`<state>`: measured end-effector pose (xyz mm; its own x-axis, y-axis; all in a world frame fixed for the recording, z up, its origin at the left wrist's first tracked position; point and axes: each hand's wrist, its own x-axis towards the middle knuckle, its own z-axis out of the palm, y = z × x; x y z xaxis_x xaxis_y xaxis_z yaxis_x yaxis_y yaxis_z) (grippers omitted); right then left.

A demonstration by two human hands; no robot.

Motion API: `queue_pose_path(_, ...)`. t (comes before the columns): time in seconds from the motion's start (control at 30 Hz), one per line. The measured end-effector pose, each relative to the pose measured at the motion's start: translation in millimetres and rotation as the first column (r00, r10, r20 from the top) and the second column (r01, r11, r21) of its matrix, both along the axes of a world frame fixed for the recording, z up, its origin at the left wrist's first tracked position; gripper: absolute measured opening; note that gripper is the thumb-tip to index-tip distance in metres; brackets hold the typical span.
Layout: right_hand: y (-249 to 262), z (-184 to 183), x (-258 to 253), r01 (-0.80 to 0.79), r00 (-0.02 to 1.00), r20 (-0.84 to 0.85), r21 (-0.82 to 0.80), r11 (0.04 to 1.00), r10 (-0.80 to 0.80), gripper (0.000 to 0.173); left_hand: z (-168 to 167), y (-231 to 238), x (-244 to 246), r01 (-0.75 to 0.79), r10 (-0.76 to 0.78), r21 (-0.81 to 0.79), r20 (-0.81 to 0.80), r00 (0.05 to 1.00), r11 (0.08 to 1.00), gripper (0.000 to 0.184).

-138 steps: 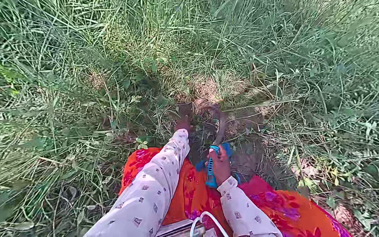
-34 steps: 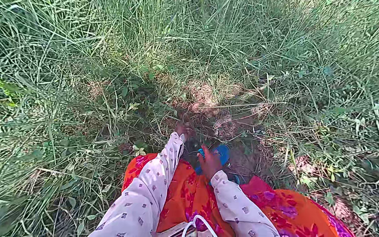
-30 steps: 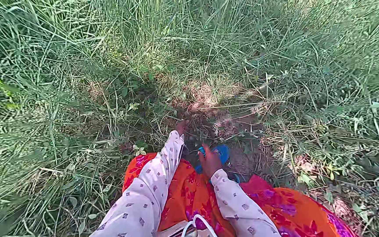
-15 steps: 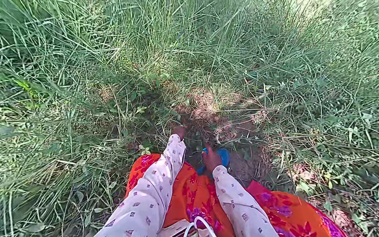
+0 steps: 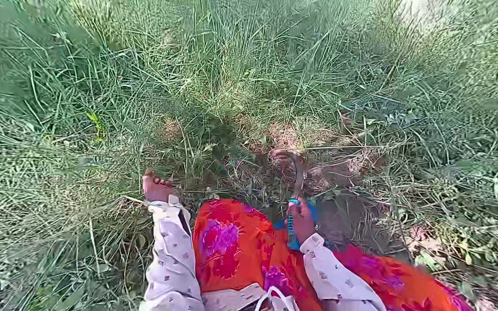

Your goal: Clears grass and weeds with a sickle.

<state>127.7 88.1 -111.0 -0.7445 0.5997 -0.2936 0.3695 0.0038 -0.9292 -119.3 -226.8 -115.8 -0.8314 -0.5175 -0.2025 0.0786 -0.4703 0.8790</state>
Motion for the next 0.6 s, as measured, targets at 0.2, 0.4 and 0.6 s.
queue_pose_path(0.2,2.1,-9.8,-4.8,0.02,0.996,0.09,-0.018,1.0,-0.019,0.048,17.8,-170.9,66.9,-0.171,0.246,-0.58,0.052,0.968,0.797,0.059)
queue_pose_path(0.4,-7.6,-9.7,-6.7,-0.126,0.983,0.136,0.025,0.992,0.121,0.053,55.6,-110.3,73.2,0.044,0.291,-0.811,0.26,0.92,0.584,0.1)
queue_pose_path(0.6,-6.6,-9.7,-0.2,-0.069,0.987,0.148,-0.002,0.998,0.068,0.057,51.2,75.5,100.3,0.338,-0.315,-0.934,0.289,0.904,0.114,0.089)
